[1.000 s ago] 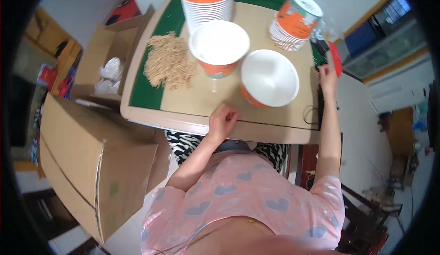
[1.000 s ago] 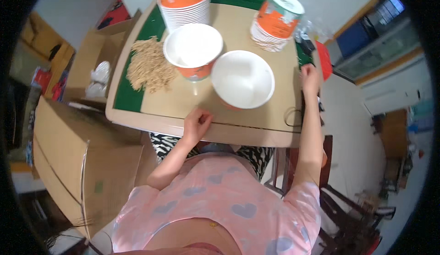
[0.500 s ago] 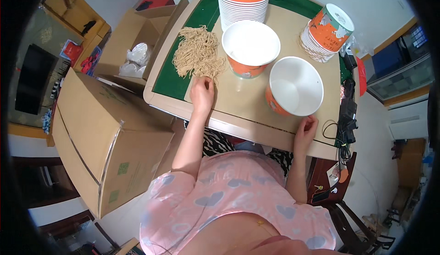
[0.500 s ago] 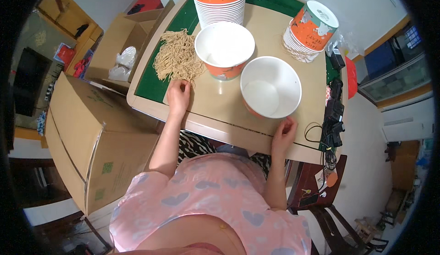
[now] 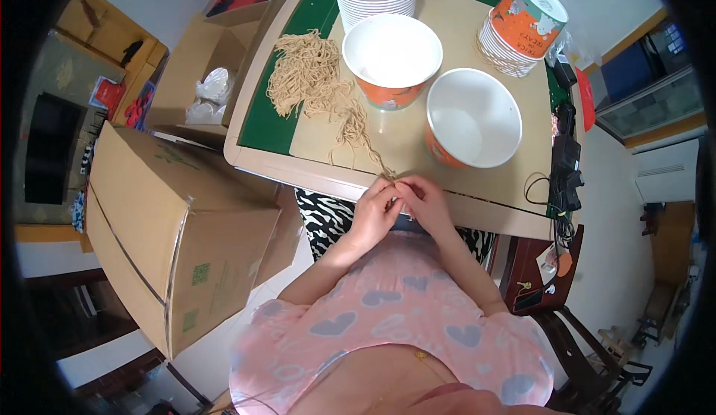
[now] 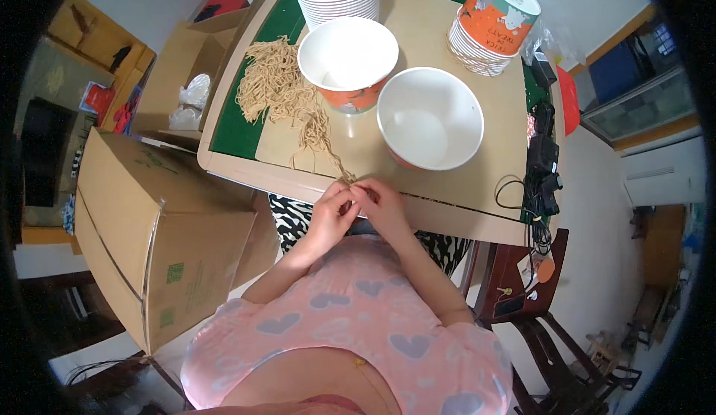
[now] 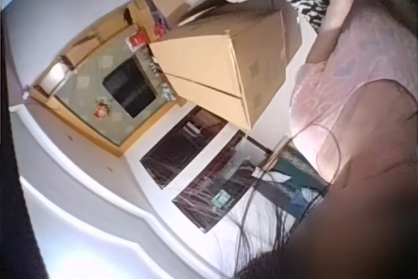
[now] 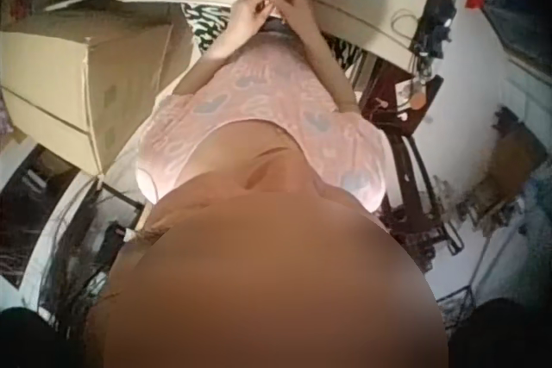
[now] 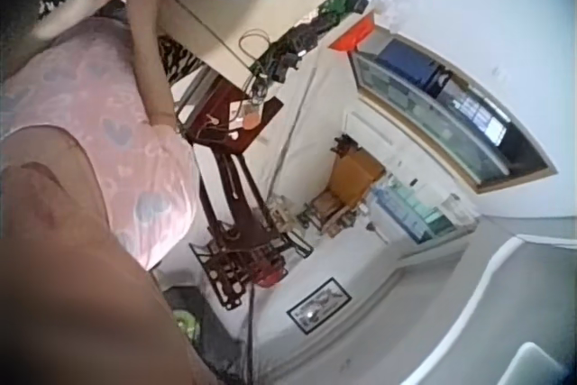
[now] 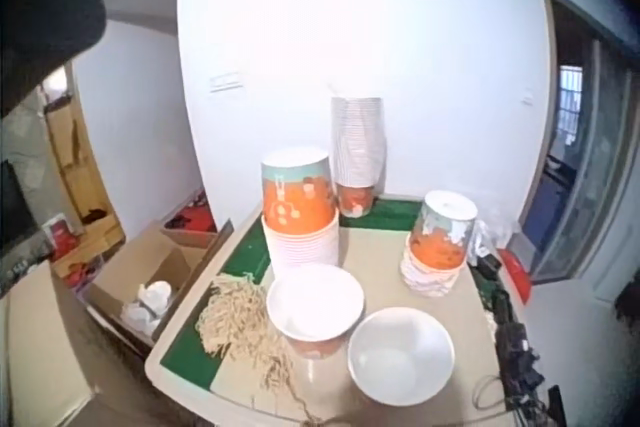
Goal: The recorder is placing rubber bands around stacks of paper bowls.
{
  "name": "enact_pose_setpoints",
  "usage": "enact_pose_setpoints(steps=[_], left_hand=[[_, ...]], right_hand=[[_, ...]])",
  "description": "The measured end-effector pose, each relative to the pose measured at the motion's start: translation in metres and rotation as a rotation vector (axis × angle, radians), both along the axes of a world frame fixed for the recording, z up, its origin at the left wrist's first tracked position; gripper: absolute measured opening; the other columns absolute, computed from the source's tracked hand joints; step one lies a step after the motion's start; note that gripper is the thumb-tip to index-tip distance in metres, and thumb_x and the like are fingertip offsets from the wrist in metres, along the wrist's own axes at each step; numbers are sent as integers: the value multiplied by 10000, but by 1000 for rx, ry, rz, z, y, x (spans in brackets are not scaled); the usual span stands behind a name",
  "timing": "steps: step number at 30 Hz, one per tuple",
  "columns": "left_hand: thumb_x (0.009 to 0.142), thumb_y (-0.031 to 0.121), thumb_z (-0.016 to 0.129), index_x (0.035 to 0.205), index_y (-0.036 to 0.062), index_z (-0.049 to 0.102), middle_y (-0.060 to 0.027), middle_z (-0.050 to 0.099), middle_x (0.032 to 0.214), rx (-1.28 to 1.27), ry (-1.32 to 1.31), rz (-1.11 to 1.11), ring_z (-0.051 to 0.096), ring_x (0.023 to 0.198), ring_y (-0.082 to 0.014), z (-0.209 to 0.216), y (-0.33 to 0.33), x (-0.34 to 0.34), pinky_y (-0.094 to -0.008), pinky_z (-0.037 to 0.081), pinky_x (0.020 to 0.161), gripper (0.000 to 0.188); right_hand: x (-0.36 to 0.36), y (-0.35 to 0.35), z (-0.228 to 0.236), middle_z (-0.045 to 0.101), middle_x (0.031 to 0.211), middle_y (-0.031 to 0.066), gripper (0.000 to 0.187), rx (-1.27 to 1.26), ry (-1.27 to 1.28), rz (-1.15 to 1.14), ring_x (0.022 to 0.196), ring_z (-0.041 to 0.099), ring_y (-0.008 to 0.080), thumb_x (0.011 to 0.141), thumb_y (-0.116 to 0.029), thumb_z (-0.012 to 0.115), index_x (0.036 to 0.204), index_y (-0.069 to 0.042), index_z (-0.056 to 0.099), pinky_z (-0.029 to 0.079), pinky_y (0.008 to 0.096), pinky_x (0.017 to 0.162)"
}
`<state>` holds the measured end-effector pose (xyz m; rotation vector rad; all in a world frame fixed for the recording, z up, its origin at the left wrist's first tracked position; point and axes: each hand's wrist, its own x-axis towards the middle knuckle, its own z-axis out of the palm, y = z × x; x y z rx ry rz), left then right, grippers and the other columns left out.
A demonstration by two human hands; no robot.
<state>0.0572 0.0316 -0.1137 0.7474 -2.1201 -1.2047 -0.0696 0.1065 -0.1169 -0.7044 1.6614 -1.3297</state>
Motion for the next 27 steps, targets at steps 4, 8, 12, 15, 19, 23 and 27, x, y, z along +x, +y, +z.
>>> enact_pose_setpoints(steps=[4, 8, 12, 15, 19, 23, 27], left_hand=[[782, -1, 686, 863, 19, 637, -70, 561, 802, -49, 20, 12, 547, 571, -158, -4, -6, -1, -282, 448, 521, 96], [781, -12, 694, 862, 16, 639, -65, 560, 802, -52, 63, 39, 530, 563, -129, -1, -8, -2, -252, 428, 504, 102], [785, -6, 692, 861, 15, 638, -65, 563, 806, -49, 68, 42, 542, 574, -128, -3, -7, -4, -253, 431, 506, 95], [790, 5, 687, 862, 21, 637, -73, 566, 810, -94, 59, 29, 572, 594, -158, -10, -13, -6, -273, 449, 517, 89], [784, 37, 682, 848, 37, 637, -86, 576, 830, -287, 14, 63, 611, 652, -252, -6, -40, -9, -337, 488, 563, 77], [774, 56, 679, 839, 46, 636, -76, 570, 845, -172, 1, 58, 616, 716, -275, 9, -46, -9, -364, 495, 608, 78], [780, 68, 675, 849, 54, 636, -71, 572, 866, -265, -5, -1, 614, 727, -276, 8, -46, -6, -366, 502, 623, 80]], right_hand=[[-4, -6, -6, 602, 762, -10, 151, -80, -83, -3, 620, 522, 45, 913, -173, 603, 944, -28, 631, 418, 203, 517], [-7, -4, 0, 604, 758, -16, 134, -19, -121, -83, 645, 538, 35, 903, -163, 616, 931, -32, 629, 417, 207, 513], [-14, -3, -4, 593, 734, -27, 111, 99, -18, 125, 623, 522, 32, 906, -139, 607, 933, -34, 628, 403, 196, 515], [-14, -6, -15, 586, 713, -31, 110, -70, 6, -17, 619, 514, 28, 910, -129, 598, 942, -29, 627, 391, 182, 523], [-8, -8, 7, 603, 815, -33, 101, -187, -133, -57, 610, 469, 33, 923, -126, 567, 971, -59, 626, 382, 184, 535], [3, -17, 19, 601, 806, 21, 149, -244, 328, -108, 655, 557, 144, 884, -75, 596, 1025, -26, 611, 475, 269, 638], [-5, -14, 4, 627, 860, 81, 176, -137, 388, -40, 697, 605, 169, 870, -69, 609, 1043, -32, 609, 493, 287, 656]])
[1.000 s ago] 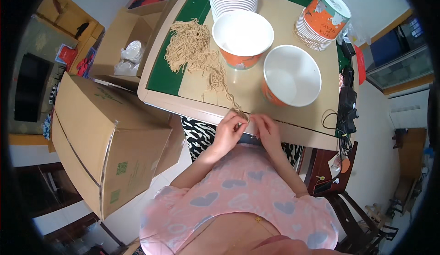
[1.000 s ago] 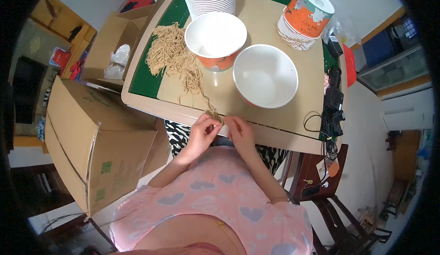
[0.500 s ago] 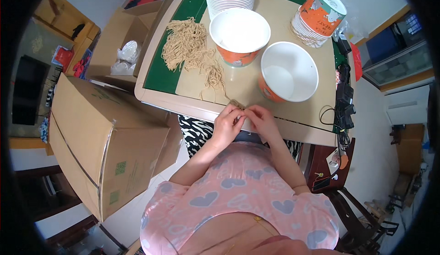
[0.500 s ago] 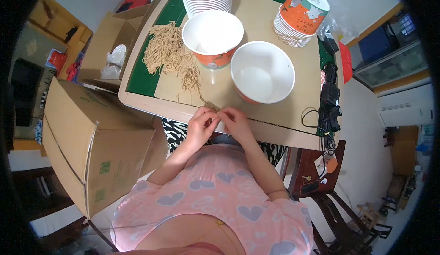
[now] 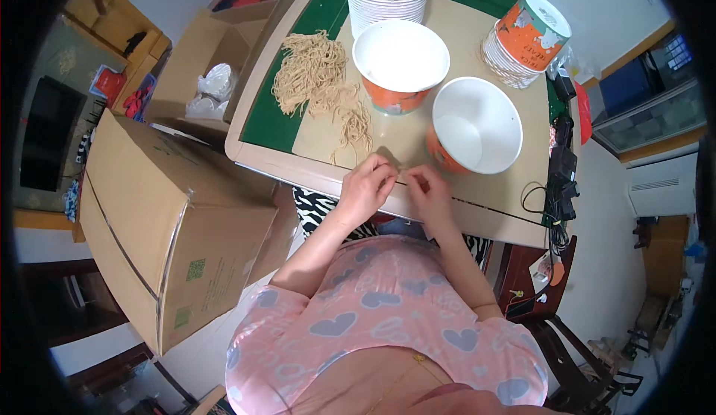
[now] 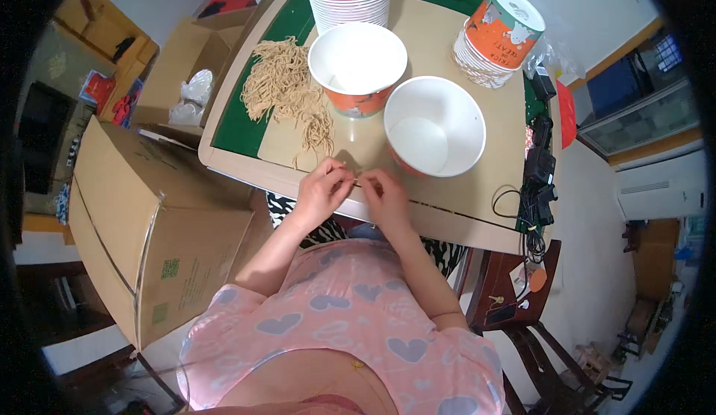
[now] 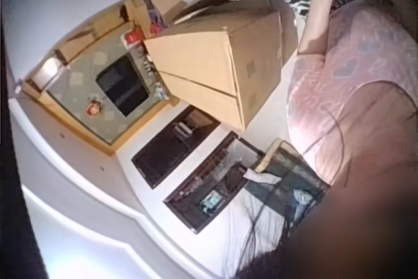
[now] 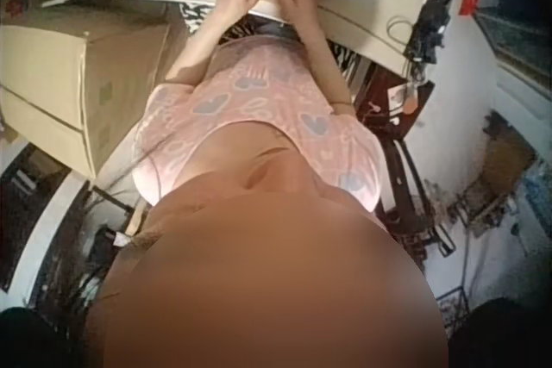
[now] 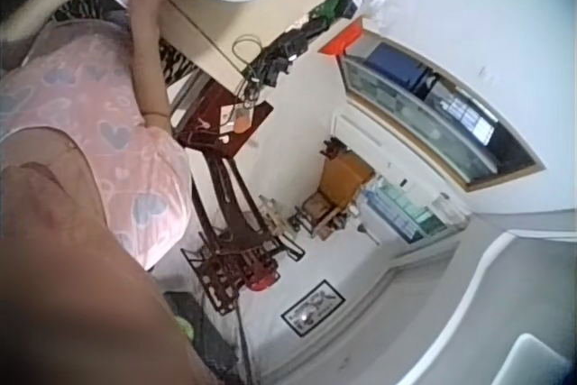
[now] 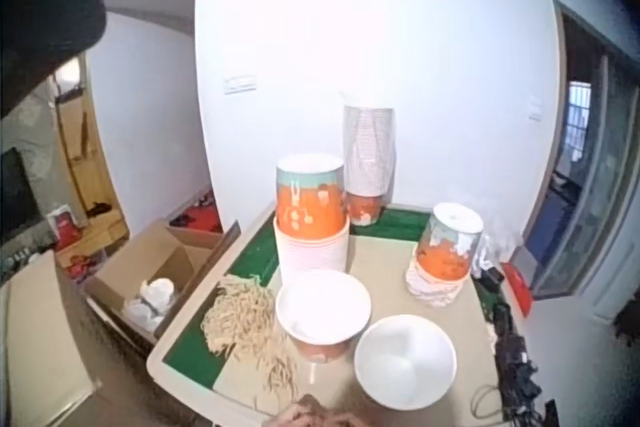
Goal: The recorder is placing rubber bands around stacks of paper bowls.
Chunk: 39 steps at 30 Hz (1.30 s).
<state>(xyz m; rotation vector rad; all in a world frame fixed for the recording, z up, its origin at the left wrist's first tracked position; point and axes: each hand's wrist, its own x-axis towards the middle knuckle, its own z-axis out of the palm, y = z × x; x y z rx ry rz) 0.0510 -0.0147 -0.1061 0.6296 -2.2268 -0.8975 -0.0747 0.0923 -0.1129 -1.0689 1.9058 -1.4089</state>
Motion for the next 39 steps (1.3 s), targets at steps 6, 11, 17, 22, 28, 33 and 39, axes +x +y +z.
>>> enact_pose_setpoints(steps=[6, 11, 17, 22, 28, 33, 39], left_hand=[[780, 73, 667, 851, 64, 631, -65, 568, 871, 28, -25, -36, 615, 741, -280, 6, -2, 1, -372, 507, 630, 81], [787, 74, 656, 840, 66, 627, -73, 580, 876, -162, -66, -26, 618, 771, -285, -3, -23, 0, -378, 514, 649, 61], [792, 79, 634, 828, 66, 620, -113, 586, 867, -269, -118, 181, 612, 784, -322, -28, -99, 12, -417, 503, 668, 41], [807, 120, 624, 843, 90, 629, -91, 605, 875, -368, -242, 386, 622, 788, -300, -20, -143, 22, -414, 511, 653, 47], [812, 120, 631, 876, 80, 648, -104, 607, 914, -324, -319, 538, 611, 849, -301, -22, -168, 43, -393, 492, 706, 78], [791, 83, 650, 946, 99, 643, -91, 592, 972, -333, -99, 481, 586, 932, -288, 28, -110, 14, -393, 495, 761, 156], [782, 17, 661, 881, 38, 656, -95, 611, 869, -120, 211, -106, 590, 818, -249, 73, -8, -30, -329, 485, 705, 101]], right_hand=[[-3, -3, 8, 651, 778, 83, 105, 49, 17, 96, 717, 656, 162, 878, -95, 609, 942, -13, 597, 505, 274, 652], [-7, 6, 5, 657, 741, 78, 92, 124, -117, 71, 690, 656, 130, 886, -86, 601, 945, -16, 599, 505, 254, 631], [-6, 48, 61, 638, 724, 54, 52, 25, -147, -31, 618, 590, 94, 900, -49, 588, 904, 1, 600, 473, 223, 560], [-21, 93, 99, 685, 804, 115, 122, -252, 295, -156, 698, 658, 172, 832, 78, 593, 940, 38, 635, 515, 246, 650], [-35, 131, 129, 662, 816, 214, 78, -562, 547, -482, 736, 653, 280, 819, 98, 560, 838, 44, 612, 541, 358, 684], [-55, 140, 121, 645, 866, 207, 68, -718, 373, -404, 770, 617, 265, 854, 35, 534, 888, 39, 593, 521, 367, 716], [-27, 86, 104, 649, 844, 155, 161, -498, -202, -354, 729, 626, 185, 873, 71, 517, 1001, -20, 478, 512, 271, 675]])
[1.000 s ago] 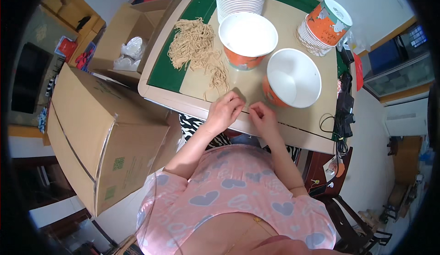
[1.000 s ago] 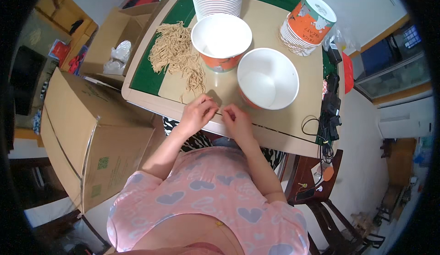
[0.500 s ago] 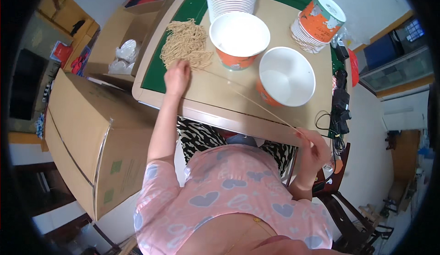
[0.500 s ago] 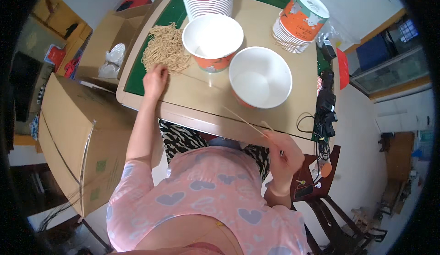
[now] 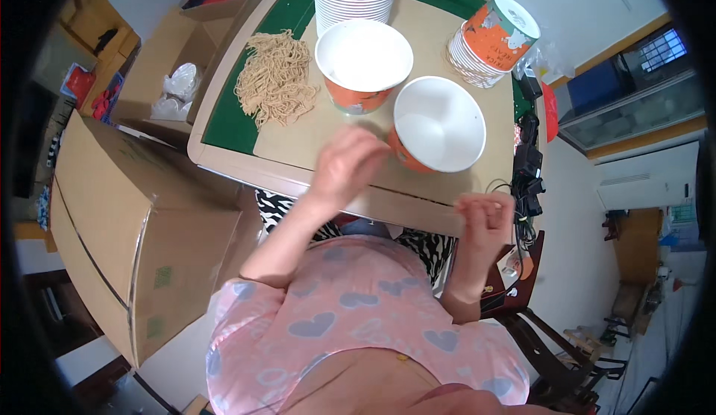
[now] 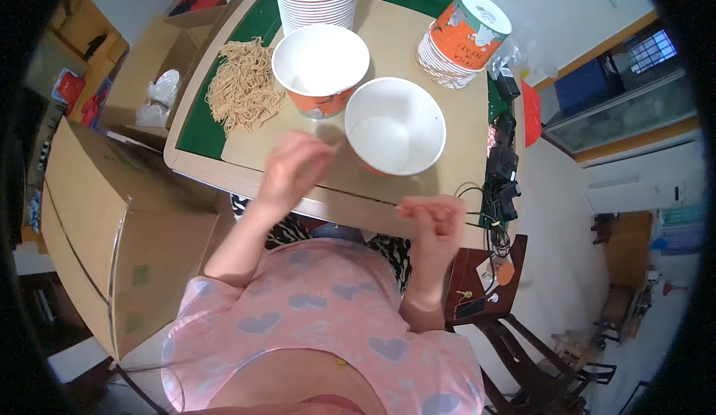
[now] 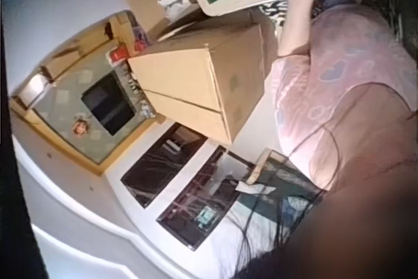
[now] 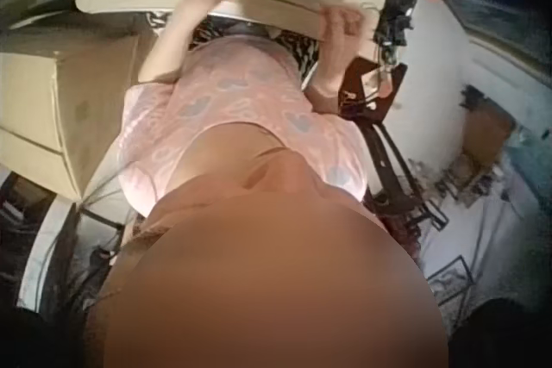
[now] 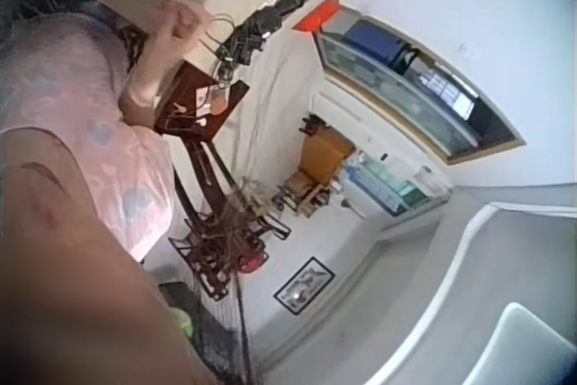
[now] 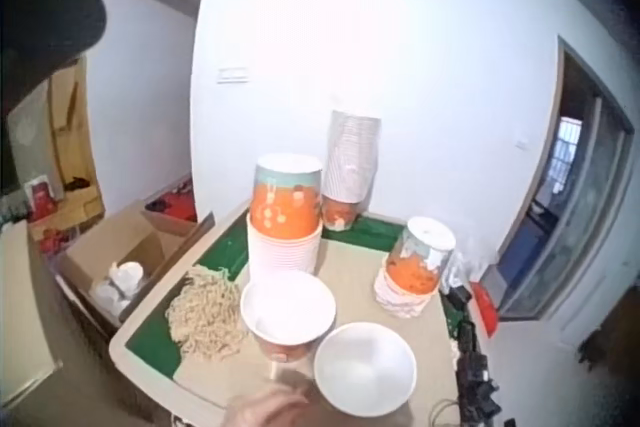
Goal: The recorder is placing rubber bands around stacks of paper bowls.
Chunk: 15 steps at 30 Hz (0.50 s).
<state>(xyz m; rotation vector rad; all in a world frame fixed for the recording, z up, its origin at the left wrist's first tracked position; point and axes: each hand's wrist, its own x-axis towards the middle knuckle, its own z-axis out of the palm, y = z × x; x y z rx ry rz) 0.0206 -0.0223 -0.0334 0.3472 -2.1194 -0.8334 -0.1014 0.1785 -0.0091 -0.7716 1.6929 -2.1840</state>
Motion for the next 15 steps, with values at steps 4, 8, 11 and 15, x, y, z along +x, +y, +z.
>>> enact_pose_setpoints(steps=[4, 8, 11, 15], left_hand=[[825, 27, 686, 989, 38, 680, -7, 603, 881, 672, -61, -326, 554, 776, -63, -5, 42, -1, -211, 442, 665, 164], [813, 36, 702, 1010, 42, 684, -1, 600, 905, 1026, -30, -441, 566, 777, -62, -19, 52, -2, -202, 453, 688, 197], [822, 91, 695, 1006, 39, 690, -31, 620, 880, 1097, 88, -419, 572, 758, -68, -24, 54, -2, -202, 465, 676, 191], [818, 98, 690, 941, 25, 700, -50, 633, 852, 962, 22, -322, 604, 744, -106, -27, 51, 2, -241, 482, 664, 144]], right_hand=[[12, -12, -24, 673, 919, 158, 213, 19, -280, 181, 734, 642, 160, 908, 28, 513, 1092, -39, 429, 520, 249, 639], [17, -18, -34, 668, 908, 124, 201, 129, -237, 257, 713, 616, 128, 922, 4, 521, 1104, -32, 446, 509, 224, 642], [24, -22, -37, 658, 910, 89, 172, 216, -208, 270, 734, 612, 110, 926, -3, 526, 1089, -22, 476, 498, 223, 624], [20, -23, -52, 633, 877, 27, 150, 334, 17, 261, 700, 577, 64, 912, 9, 551, 1058, -27, 554, 439, 181, 584]])
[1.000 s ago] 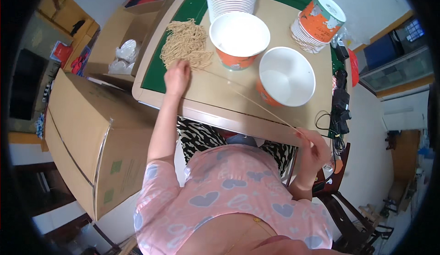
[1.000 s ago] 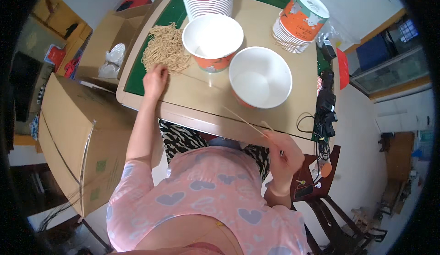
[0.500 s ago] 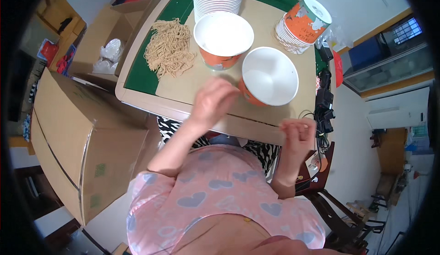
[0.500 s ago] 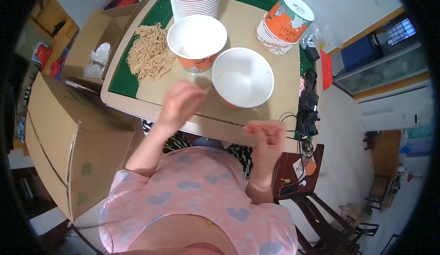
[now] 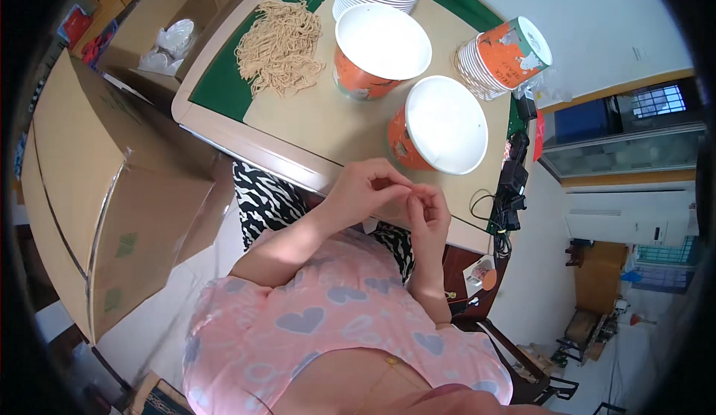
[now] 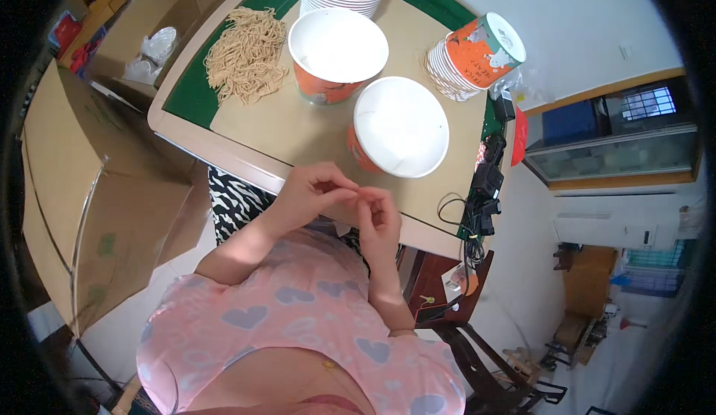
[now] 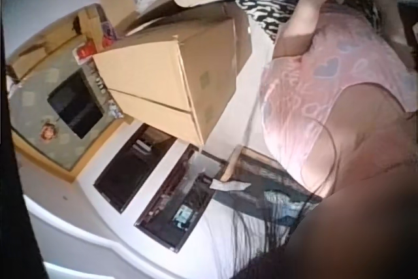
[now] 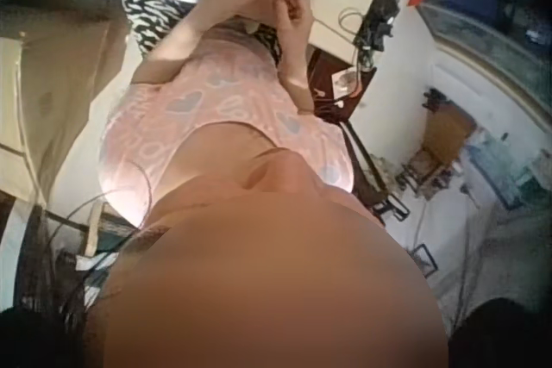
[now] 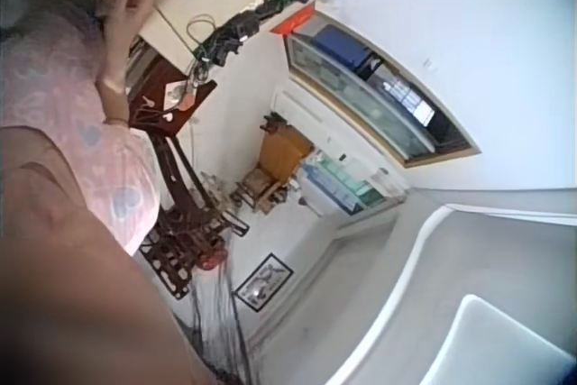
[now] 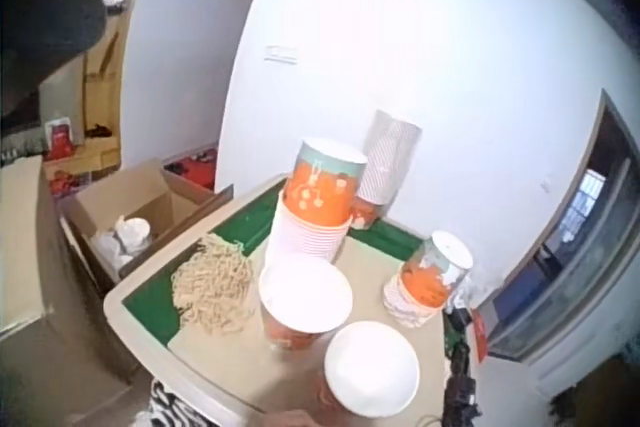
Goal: The recorder is placing rubber bands around stacks of paper bowls.
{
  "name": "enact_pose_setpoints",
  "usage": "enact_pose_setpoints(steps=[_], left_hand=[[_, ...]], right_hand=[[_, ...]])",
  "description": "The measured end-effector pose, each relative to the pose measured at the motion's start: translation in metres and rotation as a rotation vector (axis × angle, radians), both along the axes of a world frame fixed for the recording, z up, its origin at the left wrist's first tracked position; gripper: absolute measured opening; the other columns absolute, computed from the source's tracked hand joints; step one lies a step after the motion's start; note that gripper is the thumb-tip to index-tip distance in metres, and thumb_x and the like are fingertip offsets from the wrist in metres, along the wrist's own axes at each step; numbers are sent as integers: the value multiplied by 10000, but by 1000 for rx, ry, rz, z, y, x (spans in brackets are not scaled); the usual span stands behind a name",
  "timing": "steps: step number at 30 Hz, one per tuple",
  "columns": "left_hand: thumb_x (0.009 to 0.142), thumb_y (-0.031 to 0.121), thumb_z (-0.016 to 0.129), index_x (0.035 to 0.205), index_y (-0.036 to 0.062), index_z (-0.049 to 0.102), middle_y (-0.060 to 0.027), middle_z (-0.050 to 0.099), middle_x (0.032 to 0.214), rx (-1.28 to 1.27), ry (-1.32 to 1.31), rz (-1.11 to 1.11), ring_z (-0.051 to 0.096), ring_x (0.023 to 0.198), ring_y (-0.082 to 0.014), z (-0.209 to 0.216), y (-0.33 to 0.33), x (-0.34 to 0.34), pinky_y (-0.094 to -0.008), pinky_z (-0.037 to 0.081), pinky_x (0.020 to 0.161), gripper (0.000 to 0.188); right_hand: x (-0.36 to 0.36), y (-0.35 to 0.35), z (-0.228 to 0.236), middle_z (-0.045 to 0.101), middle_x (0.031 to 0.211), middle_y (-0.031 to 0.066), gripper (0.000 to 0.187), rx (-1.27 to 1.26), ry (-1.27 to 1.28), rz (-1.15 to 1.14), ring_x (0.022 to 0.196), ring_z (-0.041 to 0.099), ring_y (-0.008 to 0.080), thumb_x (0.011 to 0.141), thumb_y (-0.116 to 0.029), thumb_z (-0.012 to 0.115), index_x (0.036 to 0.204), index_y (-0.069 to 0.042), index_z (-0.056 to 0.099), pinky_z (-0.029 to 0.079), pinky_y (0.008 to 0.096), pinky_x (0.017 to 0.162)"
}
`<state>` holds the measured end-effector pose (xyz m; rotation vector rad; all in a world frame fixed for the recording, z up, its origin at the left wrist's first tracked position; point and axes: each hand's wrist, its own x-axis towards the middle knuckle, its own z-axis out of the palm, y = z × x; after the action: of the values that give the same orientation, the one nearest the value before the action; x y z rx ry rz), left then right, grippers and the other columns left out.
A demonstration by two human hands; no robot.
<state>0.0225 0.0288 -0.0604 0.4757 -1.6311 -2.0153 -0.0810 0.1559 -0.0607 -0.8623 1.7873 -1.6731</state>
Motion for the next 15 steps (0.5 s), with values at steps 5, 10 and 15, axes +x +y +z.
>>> enact_pose_setpoints(steps=[5, 10, 15], left_hand=[[808, 88, 652, 874, 7, 684, -109, 632, 841, -421, -92, 68, 635, 753, -233, 5, -6, 10, -322, 499, 671, 110], [818, 126, 609, 836, 7, 668, -129, 609, 817, -677, -162, -6, 608, 801, -304, -2, -13, 17, -377, 488, 709, 133], [835, 143, 603, 850, 5, 666, -132, 613, 822, -620, -152, -13, 608, 802, -309, 2, -17, 21, -382, 485, 707, 152]], right_hand=[[-2, 1, -4, 594, 819, -12, 86, 142, 191, 25, 683, 500, 33, 884, -23, 618, 970, -18, 620, 401, 181, 581], [-6, -5, -1, 564, 758, -8, 92, 201, 403, 101, 615, 457, 43, 838, -14, 668, 924, -5, 635, 372, 195, 545], [-3, -9, 7, 549, 753, 3, 91, 179, 321, 96, 610, 445, 55, 821, 2, 675, 904, -6, 637, 363, 199, 540]])
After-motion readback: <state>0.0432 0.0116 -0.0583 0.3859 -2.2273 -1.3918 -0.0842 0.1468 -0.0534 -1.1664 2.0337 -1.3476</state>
